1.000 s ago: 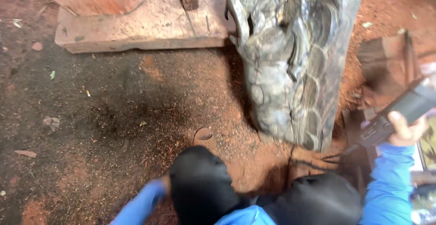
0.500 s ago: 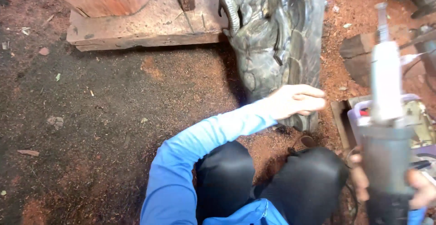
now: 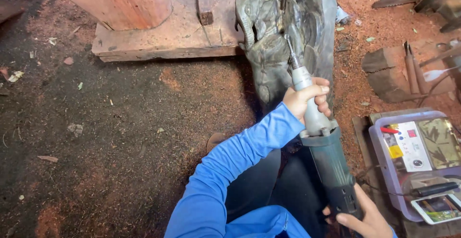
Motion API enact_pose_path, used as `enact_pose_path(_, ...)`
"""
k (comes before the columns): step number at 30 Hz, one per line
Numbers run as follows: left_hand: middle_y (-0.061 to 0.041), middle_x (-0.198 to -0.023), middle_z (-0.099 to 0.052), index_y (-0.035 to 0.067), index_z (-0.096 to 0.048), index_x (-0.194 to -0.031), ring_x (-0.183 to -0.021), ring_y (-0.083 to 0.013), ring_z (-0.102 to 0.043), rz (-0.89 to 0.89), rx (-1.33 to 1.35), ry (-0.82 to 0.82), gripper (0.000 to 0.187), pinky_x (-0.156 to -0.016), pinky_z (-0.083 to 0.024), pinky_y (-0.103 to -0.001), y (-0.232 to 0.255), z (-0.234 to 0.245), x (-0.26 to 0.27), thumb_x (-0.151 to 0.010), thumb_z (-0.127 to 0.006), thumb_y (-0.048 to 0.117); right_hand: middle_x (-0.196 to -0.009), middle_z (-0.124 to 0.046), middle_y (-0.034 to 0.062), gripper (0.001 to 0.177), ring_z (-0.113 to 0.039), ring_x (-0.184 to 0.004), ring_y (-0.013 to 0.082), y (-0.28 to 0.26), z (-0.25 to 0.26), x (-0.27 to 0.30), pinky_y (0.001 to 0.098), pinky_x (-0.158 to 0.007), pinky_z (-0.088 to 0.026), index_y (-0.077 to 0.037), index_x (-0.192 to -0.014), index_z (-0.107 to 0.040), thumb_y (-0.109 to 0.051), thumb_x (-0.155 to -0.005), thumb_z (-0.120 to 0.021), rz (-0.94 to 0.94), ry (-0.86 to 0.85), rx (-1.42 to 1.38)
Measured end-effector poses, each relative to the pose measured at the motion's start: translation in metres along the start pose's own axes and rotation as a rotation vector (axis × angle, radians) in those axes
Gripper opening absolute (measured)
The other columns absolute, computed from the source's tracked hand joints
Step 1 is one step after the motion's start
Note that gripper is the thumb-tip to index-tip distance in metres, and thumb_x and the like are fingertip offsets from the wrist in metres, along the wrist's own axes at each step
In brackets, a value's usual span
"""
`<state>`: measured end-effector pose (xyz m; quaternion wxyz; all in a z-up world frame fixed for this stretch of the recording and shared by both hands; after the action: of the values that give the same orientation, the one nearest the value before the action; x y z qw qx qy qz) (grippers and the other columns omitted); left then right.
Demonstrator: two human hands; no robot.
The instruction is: Carving and shaping a wooden buffalo sculpture using a power rotary tool and repositioning the piece as needed.
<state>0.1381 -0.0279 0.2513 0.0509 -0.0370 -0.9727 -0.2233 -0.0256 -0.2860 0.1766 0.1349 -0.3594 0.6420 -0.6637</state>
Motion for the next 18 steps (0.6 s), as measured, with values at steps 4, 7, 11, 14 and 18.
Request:
enact_pose_path(4, -0.007, -0.063, -0.053, -0.004, -0.064, -0.101, -0.05, -0.0183, -0.056, -0.056, -0.007, -0.018, 0.019, -0.047, -0.054, -0.035, -0.003, 0.005, -0.013, -0.083, -0.066, 0.003, -0.111, -0.083, 0.0258, 0.096, -0.087, -0.078, 0.0371, 0.018, 0.033, 0.016, 0.0397, -0.069, -0.064, -0.002, -0.151, -0.054, 0.017, -0.062, -0.085, -0.221, 0.355, 0.194)
enact_pose_path(7, -0.008, -0.062, -0.054, -0.004, -0.065, -0.097, -0.049, -0.0197, -0.056, -0.011, 0.004, -0.057, 0.016, -0.048, -0.053, -0.036, -0.003, 0.0, -0.011, -0.083, -0.065, 0.003, -0.136, -0.074, 0.0176, 0.108, -0.078, -0.107, 0.0281, 0.022, 0.036, 0.024, 0.0403, -0.086, -0.063, -0.005, -0.154, -0.051, 0.017, -0.055, -0.089, -0.275, 0.358, 0.268)
enact_pose_path(11, -0.006, -0.063, -0.051, -0.002, -0.065, -0.099, -0.055, -0.0175, -0.054, 0.069, 0.1, -0.116, 0.015, -0.051, -0.052, -0.036, 0.002, -0.005, -0.012, -0.086, -0.064, 0.004, -0.148, -0.067, 0.0144, 0.105, -0.064, -0.138, 0.0244, 0.037, 0.052, 0.028, 0.0424, -0.117, -0.045, -0.009, -0.155, -0.045, 0.002, -0.06, -0.09, -0.181, 0.158, 0.483)
enact_pose_path(14, -0.004, -0.065, -0.051, 0.0, -0.066, -0.099, -0.057, -0.0165, -0.053, 0.127, 0.126, -0.105, 0.013, -0.055, -0.052, -0.037, 0.005, 0.004, -0.009, -0.087, -0.065, 0.006, -0.148, -0.066, 0.0077, 0.1, -0.059, -0.141, 0.0186, 0.064, 0.067, 0.039, 0.0361, -0.117, -0.042, -0.014, -0.155, -0.045, -0.014, -0.063, -0.085, -0.109, 0.126, 0.74)
enact_pose_path(18, -0.002, -0.067, -0.05, 0.003, -0.064, -0.1, -0.061, -0.0145, -0.053, 0.14, 0.149, -0.086, 0.013, -0.059, -0.052, -0.036, 0.021, 0.0, 0.005, -0.088, -0.064, 0.008, -0.132, -0.084, 0.0078, 0.095, -0.079, -0.122, 0.0164, 0.089, 0.097, 0.043, 0.03, -0.105, -0.054, -0.014, -0.146, -0.062, 0.0, -0.058, -0.094, -0.128, 0.195, 0.624)
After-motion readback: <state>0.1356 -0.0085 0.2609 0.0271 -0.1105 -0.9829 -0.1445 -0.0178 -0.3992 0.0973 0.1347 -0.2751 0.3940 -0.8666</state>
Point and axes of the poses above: each hand's wrist, its own x-axis away from the middle knuckle, its own z-axis out of the back of the hand, y = z × x, the point moved 9 cm from there along -x, towards the middle knuckle
